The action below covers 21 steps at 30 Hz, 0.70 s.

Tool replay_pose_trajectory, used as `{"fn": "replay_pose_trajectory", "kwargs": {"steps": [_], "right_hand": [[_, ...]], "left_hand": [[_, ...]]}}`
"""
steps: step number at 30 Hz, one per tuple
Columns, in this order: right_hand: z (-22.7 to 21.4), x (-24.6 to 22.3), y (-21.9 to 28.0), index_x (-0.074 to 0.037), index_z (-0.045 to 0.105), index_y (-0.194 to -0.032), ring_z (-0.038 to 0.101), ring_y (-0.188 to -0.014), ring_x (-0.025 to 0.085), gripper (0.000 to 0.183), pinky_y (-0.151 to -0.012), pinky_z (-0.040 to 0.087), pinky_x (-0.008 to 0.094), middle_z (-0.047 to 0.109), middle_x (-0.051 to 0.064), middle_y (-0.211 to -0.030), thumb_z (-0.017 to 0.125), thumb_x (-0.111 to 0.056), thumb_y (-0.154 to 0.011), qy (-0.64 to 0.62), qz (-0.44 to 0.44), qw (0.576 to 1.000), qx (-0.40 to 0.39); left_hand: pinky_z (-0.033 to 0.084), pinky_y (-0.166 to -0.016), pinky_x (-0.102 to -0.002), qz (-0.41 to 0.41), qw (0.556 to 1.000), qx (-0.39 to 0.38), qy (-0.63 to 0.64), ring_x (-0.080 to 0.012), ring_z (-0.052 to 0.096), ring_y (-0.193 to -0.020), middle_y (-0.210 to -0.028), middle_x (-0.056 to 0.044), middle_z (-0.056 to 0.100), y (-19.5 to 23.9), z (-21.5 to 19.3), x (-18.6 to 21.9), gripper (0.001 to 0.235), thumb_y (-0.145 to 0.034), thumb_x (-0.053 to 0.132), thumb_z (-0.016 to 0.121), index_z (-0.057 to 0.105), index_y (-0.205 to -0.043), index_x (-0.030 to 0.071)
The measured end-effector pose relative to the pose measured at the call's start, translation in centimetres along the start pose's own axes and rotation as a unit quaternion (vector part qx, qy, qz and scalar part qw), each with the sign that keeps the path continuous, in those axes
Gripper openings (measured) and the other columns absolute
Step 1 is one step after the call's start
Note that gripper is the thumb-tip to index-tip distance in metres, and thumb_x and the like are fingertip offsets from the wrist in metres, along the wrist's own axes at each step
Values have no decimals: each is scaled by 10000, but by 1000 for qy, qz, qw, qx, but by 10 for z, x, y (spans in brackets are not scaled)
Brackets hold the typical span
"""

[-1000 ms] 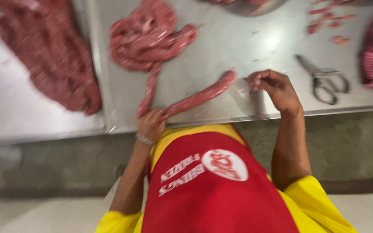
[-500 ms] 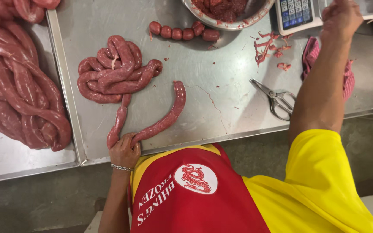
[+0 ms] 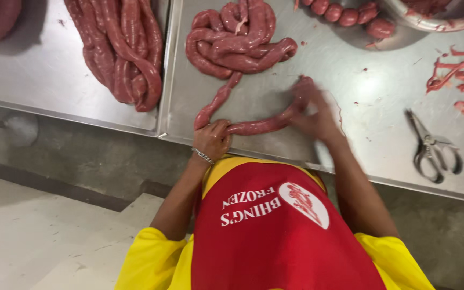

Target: The person ties meat-filled casings into small segments using a thin string by hand on a metal table.

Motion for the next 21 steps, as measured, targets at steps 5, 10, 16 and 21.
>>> {"fn": "replay_pose_trajectory", "kwargs": {"steps": [5,10,16,21], "right_hand": [[95,-77,-20,-104,679,-1081,661,-1056,326,440,-937,527,474,687,116,-1087,815,-368,-756,311,-132,924,-179],[81,-80,-9,-52,642,-1006,713,-815,300,402,-715,569,425,719,124,-887,766,-398,-843,350,-88,907,-217],[95,-79,4,-59,636,-1044,718,-714,305,358,-656,572,434,724,104,-804,716,-375,-896,383,-41,879,-281],[65,-74,14,-60,632,-956,718,-748,347,460,-693,573,460,724,145,-822,756,-484,-828,340,27,893,-294]], "left_hand": [[554,-727,-409,10,998,-14,66,-304,693,-803,-927,-97,696,1,-24,-31,234,-800,101,711,657,-1027,87],[530,-903,-465,21,997,-70,-29,-319,640,-1043,-1133,-147,627,-7,-57,-42,393,-816,118,714,644,-1202,100],[373,-1092,-552,216,971,-96,27,-315,574,-1186,-1281,-170,594,-22,-17,26,633,-831,419,749,607,-1321,45],[558,-706,-493,117,958,-257,42,-347,718,-774,-769,-127,709,-15,26,19,460,-943,550,696,647,-917,93]]}}
Point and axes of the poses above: each hand's wrist, its own y-axis away from the middle knuckle, its own z-axis out of the palm, x = y × z, the point moved 2 cm from there along -y, towards the middle knuckle
